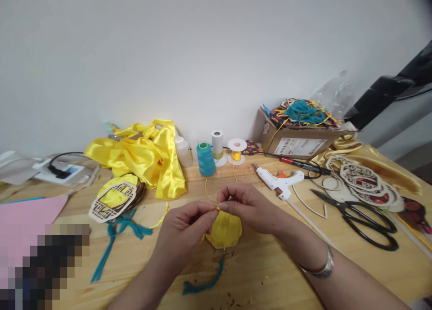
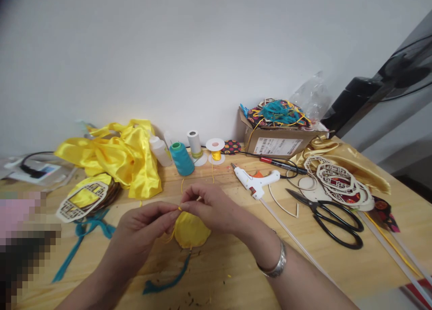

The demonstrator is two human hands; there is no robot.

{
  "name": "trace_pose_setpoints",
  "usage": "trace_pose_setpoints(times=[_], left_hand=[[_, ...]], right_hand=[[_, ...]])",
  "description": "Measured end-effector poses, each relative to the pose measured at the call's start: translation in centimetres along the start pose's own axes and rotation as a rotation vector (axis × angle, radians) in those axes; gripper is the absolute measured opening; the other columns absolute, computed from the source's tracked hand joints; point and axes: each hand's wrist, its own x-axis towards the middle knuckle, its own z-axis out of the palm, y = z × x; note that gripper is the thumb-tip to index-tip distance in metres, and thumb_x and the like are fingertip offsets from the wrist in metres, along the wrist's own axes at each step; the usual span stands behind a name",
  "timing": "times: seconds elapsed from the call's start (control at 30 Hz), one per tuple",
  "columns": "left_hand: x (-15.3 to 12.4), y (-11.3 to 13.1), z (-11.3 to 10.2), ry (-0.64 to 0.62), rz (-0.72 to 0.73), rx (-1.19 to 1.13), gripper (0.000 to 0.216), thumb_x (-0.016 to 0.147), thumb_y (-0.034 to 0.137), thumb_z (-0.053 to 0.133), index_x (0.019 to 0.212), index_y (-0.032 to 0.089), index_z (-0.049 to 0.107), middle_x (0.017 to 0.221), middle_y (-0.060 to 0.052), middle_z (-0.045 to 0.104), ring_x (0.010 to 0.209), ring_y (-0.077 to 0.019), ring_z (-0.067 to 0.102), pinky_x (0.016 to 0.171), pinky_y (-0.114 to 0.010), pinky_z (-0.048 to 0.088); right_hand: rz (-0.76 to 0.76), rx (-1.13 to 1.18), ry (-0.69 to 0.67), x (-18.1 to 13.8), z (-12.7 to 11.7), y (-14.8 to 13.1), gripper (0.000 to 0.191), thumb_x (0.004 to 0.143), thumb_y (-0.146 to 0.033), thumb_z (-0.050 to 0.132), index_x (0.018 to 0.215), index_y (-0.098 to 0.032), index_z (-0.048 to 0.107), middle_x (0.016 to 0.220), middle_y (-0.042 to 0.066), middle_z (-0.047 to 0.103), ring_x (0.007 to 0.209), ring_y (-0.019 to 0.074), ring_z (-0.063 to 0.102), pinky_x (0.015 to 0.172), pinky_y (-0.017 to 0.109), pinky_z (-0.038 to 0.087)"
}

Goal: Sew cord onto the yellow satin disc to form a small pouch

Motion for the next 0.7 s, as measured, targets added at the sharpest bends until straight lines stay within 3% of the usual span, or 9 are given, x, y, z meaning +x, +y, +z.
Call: trace_pose_setpoints(times=[0.33,0.53,0.7], left_hand=[[0.03,-0.51,-0.33,-0.011,0.002,0.026,0.017,0.073,0.025,0.064,0.058,0.018,0.068,0.052,0.004,0.058,0.052,-0.0074,0.046,0.051,-0.017,0.036],[-0.06,-0.95,-0.41,-0.039,-0.038,-0.081,0.012,0.075,0.026,0.063,0.071,0.018,0.071,0.053,0.004,0.059,0.046,-0.0068,0.037,0.045,-0.019,0.029],[0.05,-1.05,-0.41,-0.048,-0.09,-0.148,0.015,0.076,0.029,0.062,0.074,0.016,0.07,0.056,0.002,0.06,0.043,-0.0057,0.032,0.042,-0.019,0.024]], right_hand=[[0.012,0.097,0.073,0.3,0.15,0.64,0.011,0.075,-0.027,0.054,0.072,-0.017,0.051,0.065,-0.003,0.045,0.062,0.0103,0.04,0.058,0.024,0.033],[0.031,0.123,0.18,0.34,0.39,0.21,0.011,0.074,-0.025,0.055,0.07,-0.016,0.051,0.065,-0.004,0.045,0.061,0.0095,0.04,0.056,0.023,0.033],[0.047,0.172,0.149,0.37,0.46,-0.09,0.016,0.078,-0.029,0.054,0.069,-0.015,0.055,0.064,-0.002,0.053,0.061,0.0099,0.044,0.058,0.023,0.035]])
